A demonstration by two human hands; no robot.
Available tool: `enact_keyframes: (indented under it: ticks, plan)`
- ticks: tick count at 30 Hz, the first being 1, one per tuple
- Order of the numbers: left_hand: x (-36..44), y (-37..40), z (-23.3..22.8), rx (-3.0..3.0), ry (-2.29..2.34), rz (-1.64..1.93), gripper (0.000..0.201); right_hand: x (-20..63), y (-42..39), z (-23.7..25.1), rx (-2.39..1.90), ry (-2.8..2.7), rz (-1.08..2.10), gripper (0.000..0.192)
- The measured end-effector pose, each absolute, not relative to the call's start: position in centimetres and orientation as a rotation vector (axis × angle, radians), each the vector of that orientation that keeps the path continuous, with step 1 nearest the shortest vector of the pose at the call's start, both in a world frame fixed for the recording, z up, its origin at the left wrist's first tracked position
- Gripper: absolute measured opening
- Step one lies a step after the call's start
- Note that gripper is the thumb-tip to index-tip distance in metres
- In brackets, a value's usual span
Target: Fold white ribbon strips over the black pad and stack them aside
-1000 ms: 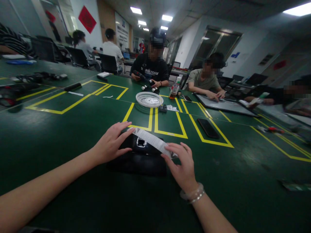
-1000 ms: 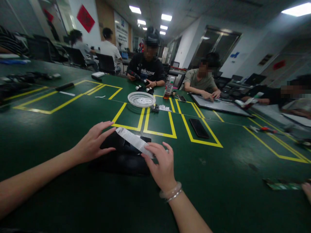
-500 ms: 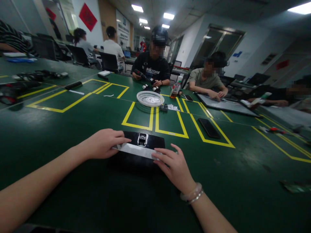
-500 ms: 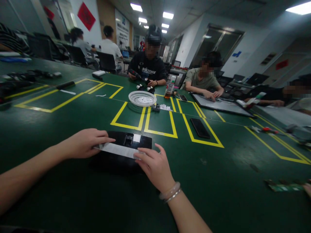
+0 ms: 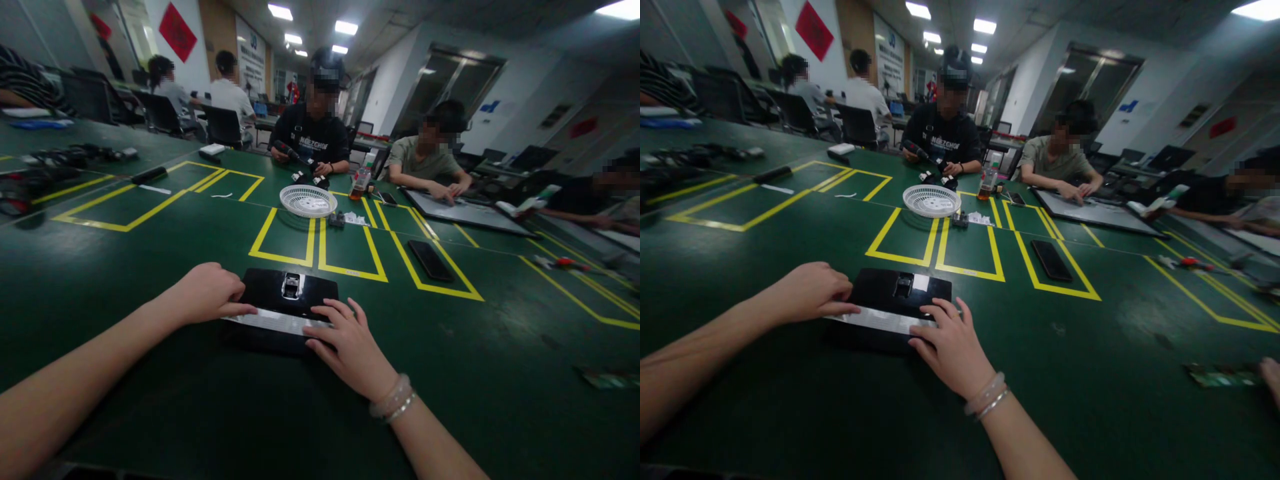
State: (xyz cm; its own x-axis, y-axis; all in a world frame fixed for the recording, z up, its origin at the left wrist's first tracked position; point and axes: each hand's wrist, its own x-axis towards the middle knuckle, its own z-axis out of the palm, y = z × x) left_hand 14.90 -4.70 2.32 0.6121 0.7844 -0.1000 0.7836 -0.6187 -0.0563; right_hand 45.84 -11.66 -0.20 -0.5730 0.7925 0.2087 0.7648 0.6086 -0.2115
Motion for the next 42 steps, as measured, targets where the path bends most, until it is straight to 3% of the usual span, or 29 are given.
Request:
enact_keyframes:
  ticks: [3, 8, 10, 21, 29, 35, 42]
  plan:
    - [15.5, -4.9, 1.9, -2.749, -1.308, -0.028, 0.046, 45.9, -11.7, -0.2, -1.265, -2.561, 0.129, 0.02]
    - [17.7, -6.2, -0.3, -2.97, -1.025, -0.176, 0.096, 46.1, -11.6, -0.3, -1.238, -2.511, 0.052, 0.025]
    - [18.5, -6.6, -1.2, -3.045, -0.99, -0.19, 0.106, 46.2, -11.5, -0.3, -1.246, -2.449, 0.008, 0.029]
    - [18.9, -7.0, 0.2, -3.05, -0.99, -0.287, 0.087, 46.9, -11.0, 0.2, -1.313, -2.089, -0.187, 0.028]
    - [12.8, -3.8, 2.2, -2.682, -1.235, -0.383, 0.069, 47.0, -10.8, 0.0, -1.312, -2.094, -0.156, 0.027]
    - [5.8, -1.2, 2.5, -2.327, -1.537, -0.518, 0.085, 47.0, -10.8, -0.1, -1.307, -2.113, -0.143, 0.027]
    - [-0.9, 0.5, 0.6, -1.982, -1.918, -0.419, 0.105, 46.9, -10.9, 0.0, -1.307, -2.143, -0.14, 0.027]
